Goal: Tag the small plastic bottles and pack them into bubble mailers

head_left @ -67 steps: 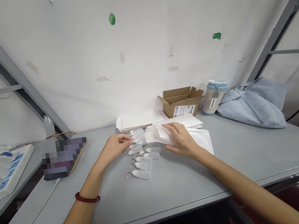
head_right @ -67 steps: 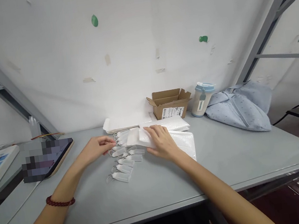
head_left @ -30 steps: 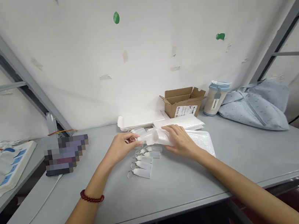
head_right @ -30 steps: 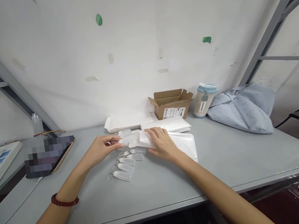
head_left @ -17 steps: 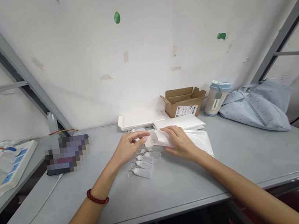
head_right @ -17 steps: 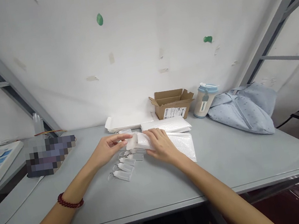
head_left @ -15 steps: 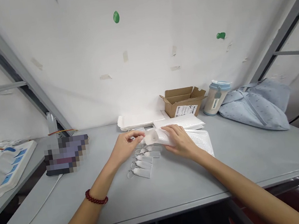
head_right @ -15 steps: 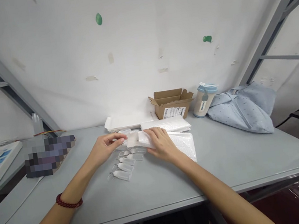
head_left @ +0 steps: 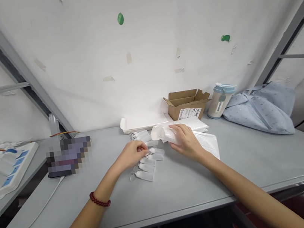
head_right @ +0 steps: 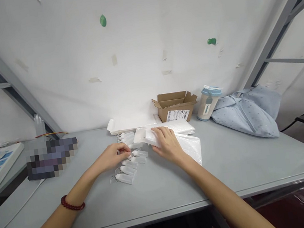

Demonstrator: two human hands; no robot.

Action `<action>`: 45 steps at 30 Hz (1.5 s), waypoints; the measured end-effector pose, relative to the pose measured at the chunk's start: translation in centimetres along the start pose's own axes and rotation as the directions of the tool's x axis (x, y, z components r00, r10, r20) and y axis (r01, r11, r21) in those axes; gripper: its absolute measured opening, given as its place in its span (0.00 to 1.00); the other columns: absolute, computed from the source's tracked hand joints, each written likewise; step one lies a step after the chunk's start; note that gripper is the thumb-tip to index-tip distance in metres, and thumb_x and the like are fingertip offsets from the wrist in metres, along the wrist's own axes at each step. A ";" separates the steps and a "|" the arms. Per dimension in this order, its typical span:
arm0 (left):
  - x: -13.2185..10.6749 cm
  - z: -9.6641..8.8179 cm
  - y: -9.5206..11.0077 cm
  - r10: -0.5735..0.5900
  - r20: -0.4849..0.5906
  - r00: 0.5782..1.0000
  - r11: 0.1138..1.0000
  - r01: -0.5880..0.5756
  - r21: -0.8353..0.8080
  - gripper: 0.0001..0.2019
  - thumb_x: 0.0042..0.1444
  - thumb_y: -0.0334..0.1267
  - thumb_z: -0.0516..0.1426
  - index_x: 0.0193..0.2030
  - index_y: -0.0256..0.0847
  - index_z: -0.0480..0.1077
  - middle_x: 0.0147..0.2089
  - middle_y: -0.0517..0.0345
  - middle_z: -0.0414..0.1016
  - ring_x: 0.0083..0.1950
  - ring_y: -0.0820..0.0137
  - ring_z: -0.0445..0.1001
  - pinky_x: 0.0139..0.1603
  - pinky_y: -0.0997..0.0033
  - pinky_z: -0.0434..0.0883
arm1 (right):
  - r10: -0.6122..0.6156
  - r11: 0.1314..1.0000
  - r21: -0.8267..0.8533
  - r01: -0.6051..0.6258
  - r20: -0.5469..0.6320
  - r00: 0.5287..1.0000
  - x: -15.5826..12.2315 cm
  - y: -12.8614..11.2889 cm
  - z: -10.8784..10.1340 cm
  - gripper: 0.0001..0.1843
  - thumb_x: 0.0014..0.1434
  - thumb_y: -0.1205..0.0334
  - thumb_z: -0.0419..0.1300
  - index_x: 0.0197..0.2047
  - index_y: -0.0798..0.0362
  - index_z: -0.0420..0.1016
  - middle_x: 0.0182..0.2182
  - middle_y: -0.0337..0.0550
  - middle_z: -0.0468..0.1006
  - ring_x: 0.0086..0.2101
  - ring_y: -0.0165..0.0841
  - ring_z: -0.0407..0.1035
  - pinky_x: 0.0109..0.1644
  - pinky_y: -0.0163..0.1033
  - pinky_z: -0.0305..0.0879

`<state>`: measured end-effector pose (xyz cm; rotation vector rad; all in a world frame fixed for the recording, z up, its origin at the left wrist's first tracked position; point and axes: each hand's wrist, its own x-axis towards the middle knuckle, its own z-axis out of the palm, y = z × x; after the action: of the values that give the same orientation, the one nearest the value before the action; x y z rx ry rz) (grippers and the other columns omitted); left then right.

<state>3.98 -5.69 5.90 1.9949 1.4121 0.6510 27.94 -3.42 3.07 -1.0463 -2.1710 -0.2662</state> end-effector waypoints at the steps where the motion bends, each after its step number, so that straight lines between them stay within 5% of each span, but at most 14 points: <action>1: -0.1 -0.4 0.2 -0.006 -0.011 1.000 0.999 0.005 -0.047 0.12 0.47 0.45 0.54 0.28 0.39 0.72 0.29 0.57 0.73 0.32 0.67 0.68 0.32 0.70 0.64 | 0.002 1.000 0.000 -0.002 0.003 1.000 0.0 0.0 0.0 0.28 0.52 0.63 0.57 0.56 0.52 0.54 0.47 0.52 0.67 0.47 0.45 0.61 0.46 0.50 0.60; 10: -0.3 -2.9 0.3 -0.177 -0.320 0.931 0.871 -0.003 -0.491 0.11 0.46 0.45 0.57 0.26 0.38 0.69 0.27 0.59 0.68 0.28 0.74 0.63 0.31 0.73 0.64 | 0.000 1.000 0.005 0.000 0.033 0.999 0.0 0.0 -0.1 0.29 0.52 0.63 0.57 0.56 0.51 0.55 0.48 0.52 0.67 0.47 0.46 0.61 0.46 0.50 0.60; 14: 0.0 -1.9 0.3 -0.208 -0.318 0.925 0.879 0.034 -0.475 0.11 0.45 0.45 0.58 0.27 0.38 0.70 0.27 0.60 0.70 0.27 0.75 0.64 0.30 0.73 0.63 | -0.045 0.999 0.020 0.044 0.033 0.998 -0.1 -0.3 -0.2 0.30 0.52 0.63 0.57 0.57 0.51 0.54 0.47 0.53 0.66 0.46 0.46 0.61 0.45 0.50 0.61; 20: 0.1 0.2 0.9 -0.120 -0.192 0.974 0.912 0.032 -0.410 0.14 0.48 0.47 0.57 0.32 0.38 0.74 0.34 0.56 0.76 0.35 0.68 0.70 0.33 0.71 0.65 | -0.130 0.990 0.064 0.128 0.016 0.991 -0.2 -0.9 -0.1 0.29 0.52 0.65 0.57 0.57 0.52 0.54 0.46 0.52 0.67 0.46 0.44 0.62 0.45 0.48 0.62; 28: 0.1 1.9 1.5 -0.062 -0.254 0.965 0.967 -0.005 -0.253 0.18 0.54 0.50 0.52 0.41 0.43 0.76 0.52 0.51 0.70 0.52 0.61 0.67 0.43 0.67 0.67 | -0.175 0.979 0.107 0.175 -0.006 0.985 -0.3 -0.9 0.1 0.27 0.53 0.66 0.55 0.56 0.51 0.55 0.45 0.52 0.68 0.44 0.43 0.63 0.43 0.48 0.63; 33: 0.2 1.7 2.0 0.004 -0.185 0.983 0.943 -0.065 -0.326 0.23 0.59 0.50 0.44 0.39 0.40 0.76 0.54 0.51 0.70 0.55 0.61 0.65 0.49 0.66 0.64 | -0.191 0.974 0.111 0.195 -0.047 0.980 -0.2 -1.2 0.0 0.28 0.52 0.67 0.56 0.56 0.52 0.55 0.44 0.52 0.68 0.44 0.42 0.63 0.43 0.46 0.63; 39: -0.1 -1.1 1.3 -0.046 -0.344 0.938 0.967 -0.045 -0.251 0.16 0.53 0.48 0.51 0.35 0.39 0.75 0.43 0.53 0.75 0.46 0.63 0.70 0.42 0.69 0.65 | -0.120 0.990 0.064 0.127 -0.096 0.988 0.0 -0.7 -0.2 0.25 0.52 0.66 0.57 0.54 0.53 0.58 0.44 0.52 0.69 0.43 0.43 0.64 0.43 0.47 0.64; 45: -0.4 -3.0 -0.5 -0.040 0.010 0.999 0.996 0.041 -0.076 0.10 0.46 0.42 0.56 0.29 0.39 0.74 0.30 0.58 0.74 0.34 0.67 0.69 0.34 0.71 0.63 | -0.044 0.998 0.040 0.051 -0.151 0.988 0.1 0.2 -0.6 0.23 0.53 0.65 0.57 0.53 0.52 0.59 0.44 0.52 0.69 0.44 0.44 0.64 0.43 0.48 0.64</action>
<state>1.49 -5.37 7.59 1.9029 1.3982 0.6682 28.30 -3.46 3.56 -0.9215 -2.0590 -0.3084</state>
